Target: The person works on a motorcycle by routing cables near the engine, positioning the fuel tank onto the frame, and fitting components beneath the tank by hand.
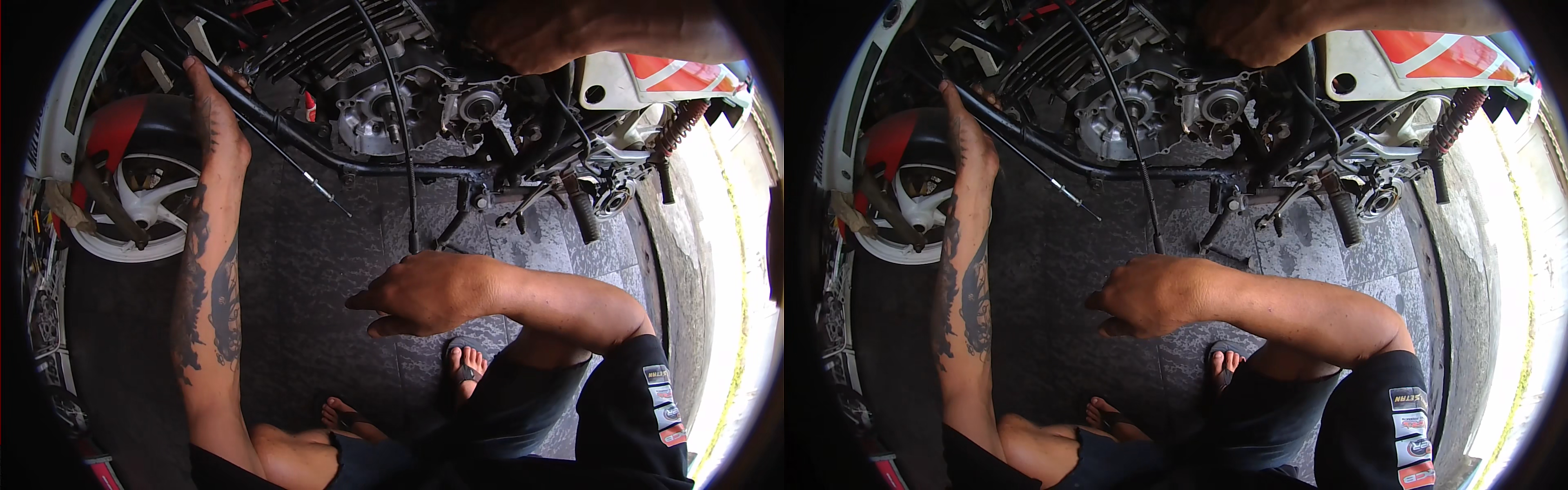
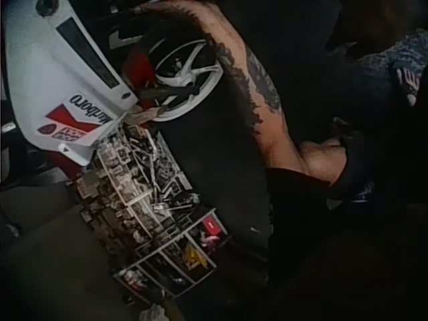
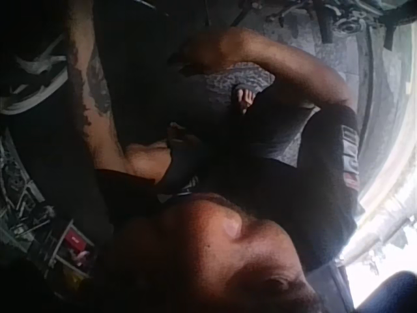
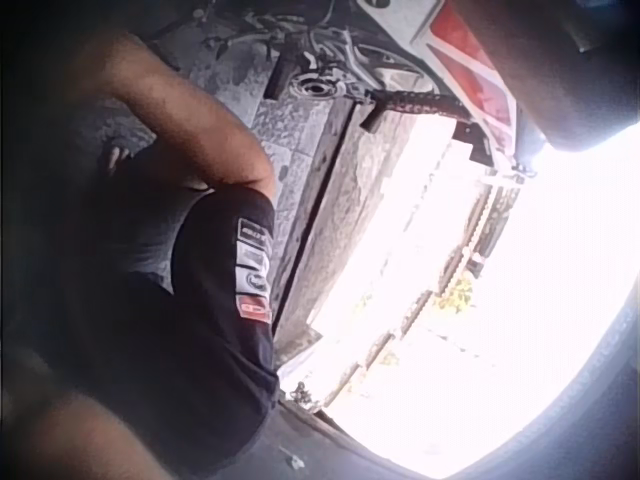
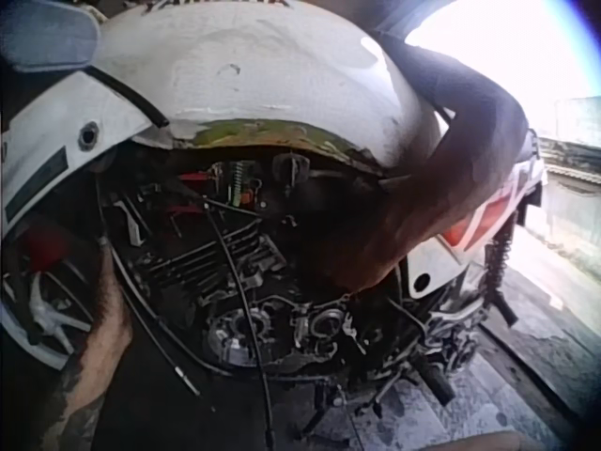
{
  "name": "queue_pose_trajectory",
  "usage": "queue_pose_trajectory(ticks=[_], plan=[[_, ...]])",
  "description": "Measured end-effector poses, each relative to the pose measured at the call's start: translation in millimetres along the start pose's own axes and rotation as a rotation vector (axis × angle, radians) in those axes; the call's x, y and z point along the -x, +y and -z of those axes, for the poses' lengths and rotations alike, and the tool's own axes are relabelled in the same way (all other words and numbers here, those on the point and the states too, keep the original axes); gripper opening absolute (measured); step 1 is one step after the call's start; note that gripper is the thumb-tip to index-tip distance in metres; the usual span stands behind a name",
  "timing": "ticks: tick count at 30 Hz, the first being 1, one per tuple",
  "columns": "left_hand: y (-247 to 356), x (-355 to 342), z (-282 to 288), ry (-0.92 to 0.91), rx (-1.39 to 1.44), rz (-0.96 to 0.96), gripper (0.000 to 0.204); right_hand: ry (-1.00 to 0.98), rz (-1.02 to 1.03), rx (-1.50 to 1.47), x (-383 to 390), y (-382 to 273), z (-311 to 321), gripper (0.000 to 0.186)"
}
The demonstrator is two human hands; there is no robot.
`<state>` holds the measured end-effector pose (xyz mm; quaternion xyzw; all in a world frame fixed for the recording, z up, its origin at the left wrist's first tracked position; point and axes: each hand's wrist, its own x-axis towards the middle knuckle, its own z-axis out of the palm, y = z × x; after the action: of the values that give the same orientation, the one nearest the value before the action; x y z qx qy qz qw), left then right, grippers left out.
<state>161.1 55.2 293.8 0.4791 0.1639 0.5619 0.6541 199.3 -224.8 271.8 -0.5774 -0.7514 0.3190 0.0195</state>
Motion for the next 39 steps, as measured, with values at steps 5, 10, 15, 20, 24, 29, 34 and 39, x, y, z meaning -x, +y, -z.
queue_pose_trajectory(ticks=[5, 10, 15, 20, 24, 29, 34, 39], plan=[[3.2, 1.7, -0.1, 0.009, -0.020, 0.021, 0.046, 0.002, 0.015, -0.003, -0.8, -0.2, -0.2, 0.049], [3.6, 3.4, 0.7, 0.012, -0.005, 0.017, 0.043, 0.003, 0.001, -0.004, -2.0, -0.6, -2.2, 0.049], [3.6, 2.5, 0.2, 0.023, -0.003, 0.020, 0.042, 0.006, 0.012, -0.011, -2.2, 1.5, -2.8, 0.050], [4.0, 3.3, -1.1, 0.027, 0.008, 0.039, 0.043, -0.005, 0.001, -0.009, -1.6, 0.5, -1.6, 0.050], [3.4, 1.9, 1.4, -0.001, -0.011, 0.035, 0.044, -0.005, 0.009, -0.011, -2.1, 0.1, -1.9, 0.050], [4.4, 3.2, 0.4, 0.010, -0.021, 0.032, 0.045, -0.001, 0.012, -0.010, -2.5, -0.6, -1.4, 0.050], [3.3, 1.1, 0.1, 0.029, -0.015, 0.023, 0.048, 0.016, 0.013, -0.005, -1.7, 0.3, -3.0, 0.050], [-1.5, -1.8, 1.6, 0.013, -0.018, 0.017, 0.050, 0.010, 0.010, -0.002, -1.2, 1.1, -2.6, 0.050]])
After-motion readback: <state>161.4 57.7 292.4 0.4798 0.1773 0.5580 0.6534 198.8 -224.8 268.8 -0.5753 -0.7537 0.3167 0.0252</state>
